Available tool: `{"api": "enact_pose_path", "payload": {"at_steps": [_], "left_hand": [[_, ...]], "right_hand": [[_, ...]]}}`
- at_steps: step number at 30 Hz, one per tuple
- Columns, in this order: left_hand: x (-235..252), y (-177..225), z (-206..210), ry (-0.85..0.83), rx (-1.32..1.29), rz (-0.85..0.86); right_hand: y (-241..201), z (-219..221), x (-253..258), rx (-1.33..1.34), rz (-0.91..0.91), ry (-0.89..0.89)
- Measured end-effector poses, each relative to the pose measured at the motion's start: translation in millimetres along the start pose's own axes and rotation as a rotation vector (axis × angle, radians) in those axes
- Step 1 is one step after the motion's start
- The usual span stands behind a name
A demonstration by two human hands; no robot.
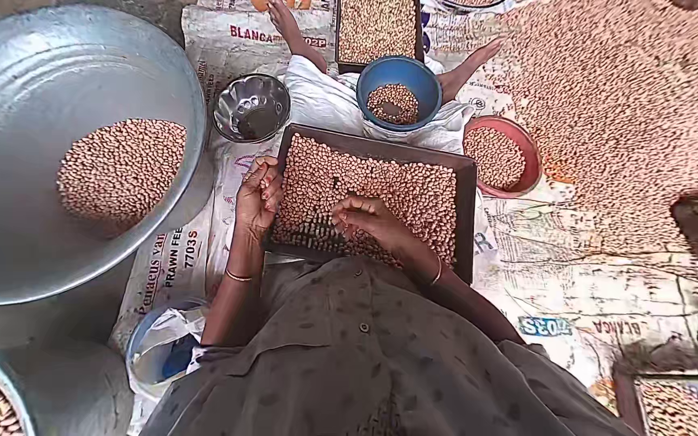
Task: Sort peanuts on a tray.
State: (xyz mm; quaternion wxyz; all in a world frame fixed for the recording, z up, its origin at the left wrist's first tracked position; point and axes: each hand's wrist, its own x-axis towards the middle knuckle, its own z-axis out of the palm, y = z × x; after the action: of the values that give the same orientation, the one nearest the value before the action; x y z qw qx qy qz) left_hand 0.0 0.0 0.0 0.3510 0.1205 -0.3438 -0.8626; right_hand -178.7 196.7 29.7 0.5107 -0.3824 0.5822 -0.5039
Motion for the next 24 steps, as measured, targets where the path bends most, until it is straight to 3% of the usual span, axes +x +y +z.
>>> {"api": "enact_pose_path", "payload": {"at_steps": [3,6,9,11,14,18,20,24], "left_hand": [[2,-10,-20,-0.016,-0.082,-0.019],[7,-6,-21,-0.020,-0.110,-0.024],[14,-4,-22,0.010,-0.245,-0.026],[17,-5,-20,0.028,-0.302,-0.028],[18,-6,-18,0.022,-0.292,-0.020],[14,-4,-19,0.028,-0.314,0.019],[14,-3,-22,0.021,-0.318,0.025],[14,-3,-22,0.038,-0.327,-0.003]], "right_hand": [[41,-8,8,-0.223,0.142,-0.139],[48,-35,4,-0.256,0.118,0.167],[36,-47,12,-0.330,-0.037,0.458],[14,-35,20,-0.431,-0.188,0.416],[-9,3,44,-0.639,-0.393,0.151],[17,41,99,-1.044,-0.444,-0.138],[42,27,110,-1.145,-0.461,-0.064],[17,-23,64,-1.136,-0.225,0.071]]}}
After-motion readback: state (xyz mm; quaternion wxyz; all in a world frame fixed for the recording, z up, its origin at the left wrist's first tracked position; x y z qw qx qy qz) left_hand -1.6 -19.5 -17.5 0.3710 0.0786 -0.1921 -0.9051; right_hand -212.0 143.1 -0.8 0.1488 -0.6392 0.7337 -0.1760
